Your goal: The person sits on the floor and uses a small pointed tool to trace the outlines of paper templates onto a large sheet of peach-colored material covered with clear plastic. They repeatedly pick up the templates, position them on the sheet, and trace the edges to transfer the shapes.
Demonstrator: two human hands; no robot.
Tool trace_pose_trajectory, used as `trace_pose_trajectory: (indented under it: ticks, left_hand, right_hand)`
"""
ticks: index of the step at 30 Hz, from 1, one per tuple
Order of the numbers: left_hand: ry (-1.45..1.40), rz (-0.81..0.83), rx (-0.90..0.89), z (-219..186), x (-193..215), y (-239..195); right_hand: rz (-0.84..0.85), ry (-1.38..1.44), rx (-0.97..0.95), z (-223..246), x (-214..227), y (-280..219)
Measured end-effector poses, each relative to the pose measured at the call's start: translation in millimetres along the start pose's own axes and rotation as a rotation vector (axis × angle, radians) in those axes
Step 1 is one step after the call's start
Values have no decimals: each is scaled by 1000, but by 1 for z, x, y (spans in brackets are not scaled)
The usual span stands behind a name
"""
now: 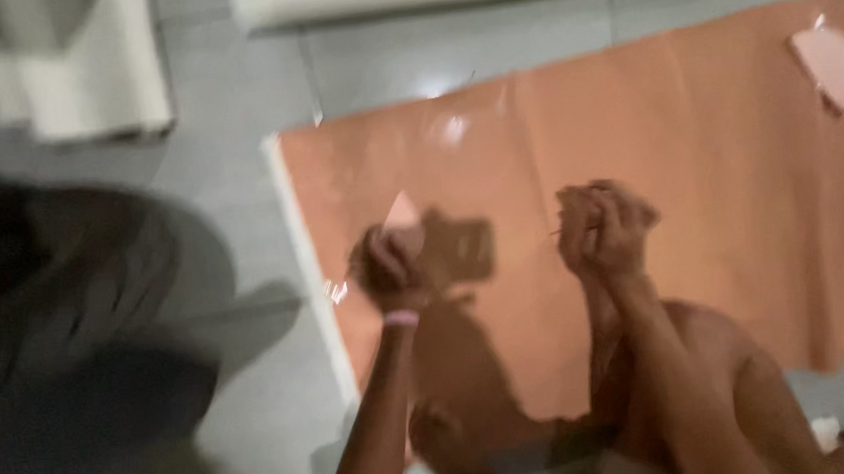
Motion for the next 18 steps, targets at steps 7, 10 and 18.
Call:
trace_pose_trajectory:
  ticks: [7, 10, 18]
  left_hand:
    - [-246, 23, 7, 67, 64, -86]
    - [16, -27, -226, 88, 109, -107]
    - [99, 247, -145, 100, 160, -42]
  right_hand:
    - [157, 551, -246, 189, 6, -4]
    - [391, 654, -319, 223, -17, -13]
    - [530, 522, -472, 266, -41, -20]
Point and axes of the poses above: each hand's wrist, its own y-axis towards the middle knuckle, its own x-axis out of the back of the hand, z = x × y, the point moved 9 cm from there along y, towards the middle knuckle, and after that the axes turned 14 degrees about x, right-handed, at the moved point
